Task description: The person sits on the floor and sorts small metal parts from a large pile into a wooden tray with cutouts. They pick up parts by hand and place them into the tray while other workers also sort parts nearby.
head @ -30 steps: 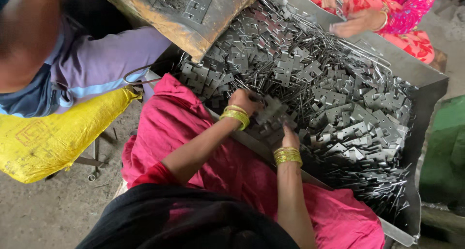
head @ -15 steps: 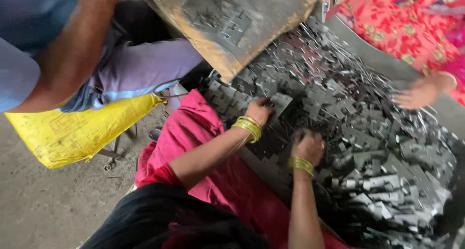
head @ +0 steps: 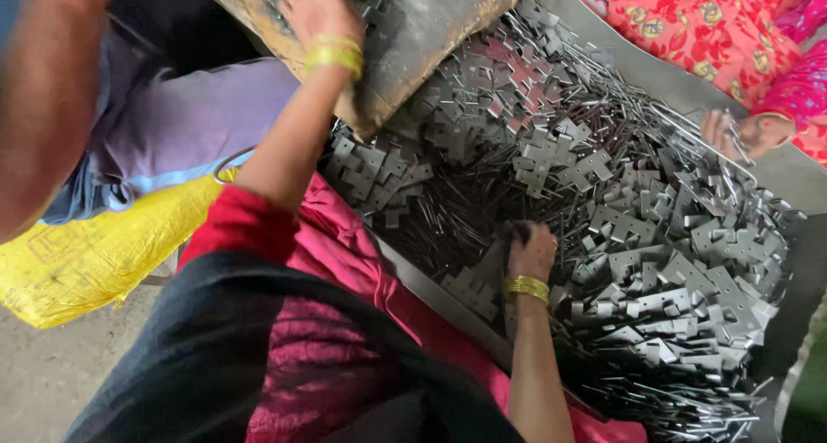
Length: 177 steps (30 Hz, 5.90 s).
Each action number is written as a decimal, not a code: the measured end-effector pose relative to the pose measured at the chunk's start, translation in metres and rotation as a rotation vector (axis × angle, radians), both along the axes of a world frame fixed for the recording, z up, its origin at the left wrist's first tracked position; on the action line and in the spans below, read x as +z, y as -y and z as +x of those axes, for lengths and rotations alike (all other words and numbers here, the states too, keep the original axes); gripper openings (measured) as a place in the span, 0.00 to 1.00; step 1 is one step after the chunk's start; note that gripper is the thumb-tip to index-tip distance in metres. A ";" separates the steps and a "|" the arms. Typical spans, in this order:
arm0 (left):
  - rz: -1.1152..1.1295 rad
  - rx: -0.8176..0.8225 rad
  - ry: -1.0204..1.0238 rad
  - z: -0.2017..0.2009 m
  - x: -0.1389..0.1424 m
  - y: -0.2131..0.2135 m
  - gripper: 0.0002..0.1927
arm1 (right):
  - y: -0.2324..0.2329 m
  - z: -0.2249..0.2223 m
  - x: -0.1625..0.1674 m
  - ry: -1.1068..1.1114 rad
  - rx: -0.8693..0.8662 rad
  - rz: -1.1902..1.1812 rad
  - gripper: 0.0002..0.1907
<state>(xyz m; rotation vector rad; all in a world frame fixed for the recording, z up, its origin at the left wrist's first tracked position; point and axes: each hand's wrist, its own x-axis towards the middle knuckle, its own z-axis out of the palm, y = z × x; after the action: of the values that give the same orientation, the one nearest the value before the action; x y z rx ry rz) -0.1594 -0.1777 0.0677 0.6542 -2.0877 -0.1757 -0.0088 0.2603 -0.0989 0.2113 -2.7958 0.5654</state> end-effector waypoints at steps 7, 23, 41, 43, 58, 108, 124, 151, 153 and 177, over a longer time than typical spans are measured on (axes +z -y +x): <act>0.320 -1.342 0.648 0.132 -0.076 -0.227 0.26 | -0.003 0.012 0.068 0.087 0.024 -0.475 0.12; 0.574 -0.757 0.407 0.206 -0.070 -0.177 0.12 | 0.020 0.002 0.032 0.451 -0.224 -0.911 0.18; 0.597 -0.504 0.422 0.088 -0.103 -0.197 0.29 | -0.023 0.062 0.074 0.177 -0.079 -0.737 0.12; 0.706 -0.542 0.545 0.112 -0.112 -0.191 0.23 | -0.024 0.072 0.066 0.265 -0.163 -1.506 0.15; 1.226 -0.867 0.461 0.209 -0.125 -0.248 0.19 | 0.016 0.072 0.007 0.682 -0.240 -2.012 0.33; 0.726 -0.780 0.012 0.246 -0.069 -0.190 0.32 | -0.011 0.002 0.073 0.407 -0.065 -1.499 0.16; 0.604 -0.584 -0.043 0.083 -0.037 -0.076 0.34 | 0.068 -0.005 0.065 0.081 -0.005 0.232 0.14; 0.170 -0.827 1.052 0.119 -0.072 -0.214 0.11 | -0.022 0.063 0.030 0.255 -0.356 -1.785 0.13; 0.105 -0.706 1.077 0.106 -0.067 -0.184 0.11 | -0.018 0.064 0.026 0.255 -0.446 -1.719 0.13; 0.675 -0.943 0.841 0.144 -0.136 -0.190 0.14 | -0.007 0.058 -0.001 0.556 -0.424 -1.767 0.14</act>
<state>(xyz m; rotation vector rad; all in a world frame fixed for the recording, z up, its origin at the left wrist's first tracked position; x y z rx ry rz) -0.0152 0.0119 -0.0680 0.0087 -3.0359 -1.3740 0.0489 0.2669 -0.0994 -0.9328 -1.5057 2.7343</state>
